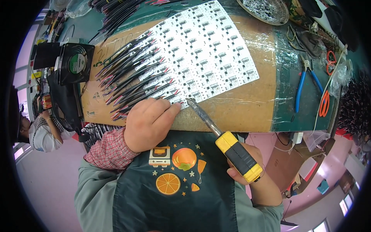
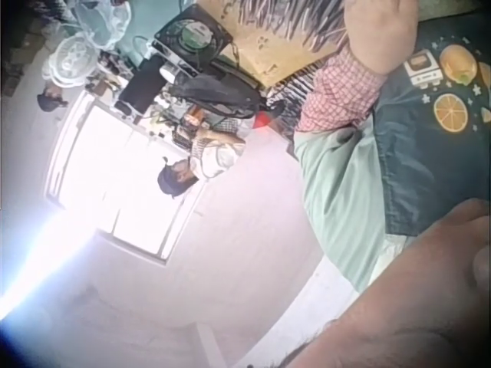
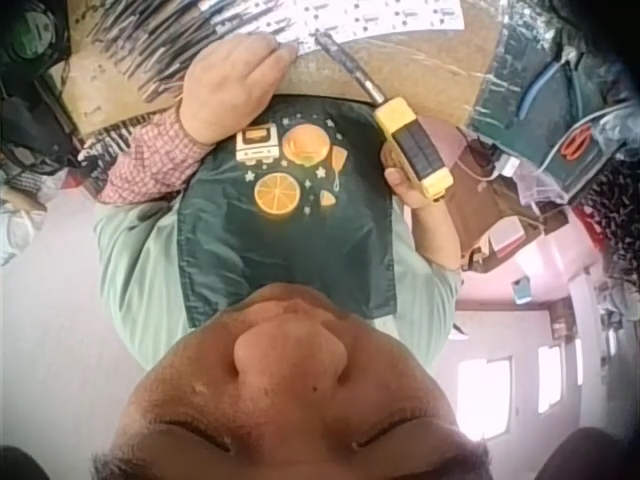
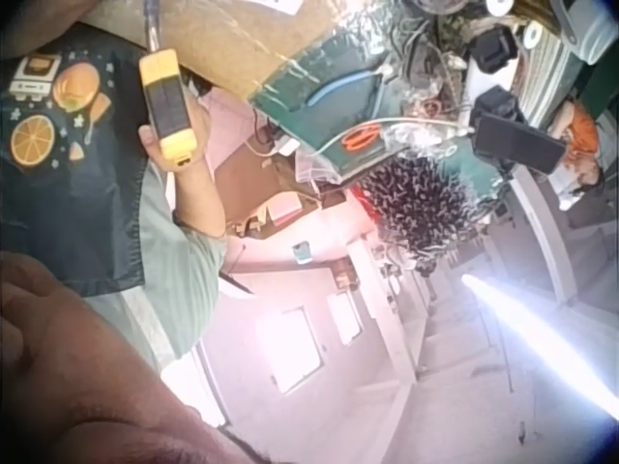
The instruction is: The person solders electrical wires onto a panel of circuit boards using a soldering iron.
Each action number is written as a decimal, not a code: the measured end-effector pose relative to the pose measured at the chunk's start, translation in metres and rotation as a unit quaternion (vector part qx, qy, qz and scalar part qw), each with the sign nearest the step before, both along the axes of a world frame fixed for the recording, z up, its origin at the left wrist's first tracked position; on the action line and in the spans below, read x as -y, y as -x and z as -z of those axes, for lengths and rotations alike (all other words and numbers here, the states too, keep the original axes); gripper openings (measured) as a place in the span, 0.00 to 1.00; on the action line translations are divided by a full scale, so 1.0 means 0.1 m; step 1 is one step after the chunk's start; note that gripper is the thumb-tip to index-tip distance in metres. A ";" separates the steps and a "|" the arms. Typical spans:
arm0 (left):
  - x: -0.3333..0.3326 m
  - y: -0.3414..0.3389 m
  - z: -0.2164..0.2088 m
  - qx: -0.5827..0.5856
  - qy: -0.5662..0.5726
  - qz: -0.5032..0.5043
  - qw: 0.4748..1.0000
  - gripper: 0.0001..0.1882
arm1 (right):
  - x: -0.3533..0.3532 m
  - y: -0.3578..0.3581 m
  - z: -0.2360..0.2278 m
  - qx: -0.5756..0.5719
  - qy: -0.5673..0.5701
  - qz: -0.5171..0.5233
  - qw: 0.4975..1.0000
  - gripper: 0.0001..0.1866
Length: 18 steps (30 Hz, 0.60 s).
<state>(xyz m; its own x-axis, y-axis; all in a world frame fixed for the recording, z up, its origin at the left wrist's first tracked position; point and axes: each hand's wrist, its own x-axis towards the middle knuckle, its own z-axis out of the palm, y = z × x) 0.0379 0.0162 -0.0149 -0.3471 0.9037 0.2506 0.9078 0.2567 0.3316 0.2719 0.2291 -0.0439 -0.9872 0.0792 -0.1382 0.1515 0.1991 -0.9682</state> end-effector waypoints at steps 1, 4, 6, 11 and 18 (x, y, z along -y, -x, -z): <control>0.00 0.00 -0.01 -0.014 0.002 0.006 1.000 0.15 | 0.00 0.00 0.00 0.002 0.003 0.000 1.000 0.17; -0.01 0.01 -0.01 -0.023 0.002 0.010 1.000 0.15 | -0.01 -0.03 0.00 0.012 0.004 0.003 1.000 0.16; -0.01 0.01 -0.01 -0.025 0.002 0.010 1.000 0.15 | -0.01 -0.03 0.01 0.021 0.003 0.007 1.000 0.16; -0.01 0.00 0.00 -0.027 0.007 0.008 1.000 0.15 | 0.00 0.01 0.00 0.036 0.001 -0.003 0.999 0.16; -0.01 0.01 0.00 -0.022 0.004 0.010 1.000 0.14 | -0.01 -0.01 0.01 0.028 -0.011 -0.003 1.000 0.15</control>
<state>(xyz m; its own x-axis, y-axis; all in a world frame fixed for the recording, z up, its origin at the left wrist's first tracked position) 0.0374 0.0177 -0.0150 -0.3175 0.9126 0.2575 0.9264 0.2405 0.2899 0.2726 0.2300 -0.0451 -0.9783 0.0762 -0.1925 0.2048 0.2205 -0.9536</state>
